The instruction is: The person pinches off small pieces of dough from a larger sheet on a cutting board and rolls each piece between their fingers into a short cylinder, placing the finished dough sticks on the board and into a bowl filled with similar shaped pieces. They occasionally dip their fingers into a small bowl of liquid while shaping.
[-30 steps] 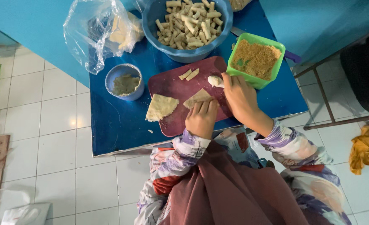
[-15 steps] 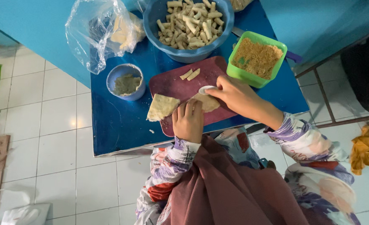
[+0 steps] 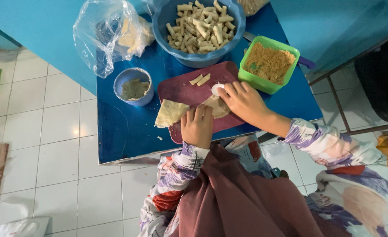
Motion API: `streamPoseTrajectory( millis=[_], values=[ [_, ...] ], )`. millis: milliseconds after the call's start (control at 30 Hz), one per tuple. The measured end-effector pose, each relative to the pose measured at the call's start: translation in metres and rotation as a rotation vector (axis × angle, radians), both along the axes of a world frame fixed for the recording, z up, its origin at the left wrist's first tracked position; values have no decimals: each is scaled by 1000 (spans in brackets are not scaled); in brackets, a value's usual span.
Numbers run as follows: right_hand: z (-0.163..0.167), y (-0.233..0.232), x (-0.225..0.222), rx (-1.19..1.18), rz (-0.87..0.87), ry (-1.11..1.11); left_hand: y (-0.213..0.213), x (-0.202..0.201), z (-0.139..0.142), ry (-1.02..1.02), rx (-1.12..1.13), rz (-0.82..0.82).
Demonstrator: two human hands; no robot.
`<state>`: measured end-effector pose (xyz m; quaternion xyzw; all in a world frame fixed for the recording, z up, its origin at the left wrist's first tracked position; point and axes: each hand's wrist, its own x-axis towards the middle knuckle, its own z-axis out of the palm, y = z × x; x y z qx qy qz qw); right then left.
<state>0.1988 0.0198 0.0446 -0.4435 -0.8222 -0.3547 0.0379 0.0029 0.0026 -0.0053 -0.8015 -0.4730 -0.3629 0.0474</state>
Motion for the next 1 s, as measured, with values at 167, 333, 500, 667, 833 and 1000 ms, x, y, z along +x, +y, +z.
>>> streamPoseTrajectory(
  millis=[167,333,500,667,833,1000],
  values=[
    [8,2,6,45,-20,90,-1,0,1,19,3,9],
    [11,-5,13,-85,60,331,-2,0,1,11,-7,5],
    [-4,-15,10,-193,159,421,-1,-1,1,26,-9,5],
    [-12,-12,7,-112,97,253,-1,1,-2,13,-26,7],
    [-5,-4,9,40,61,218,1,1,-2,35,19,22],
    [-4,2,15,100,-59,138,0,1,2,32,-12,-2]
  ],
)
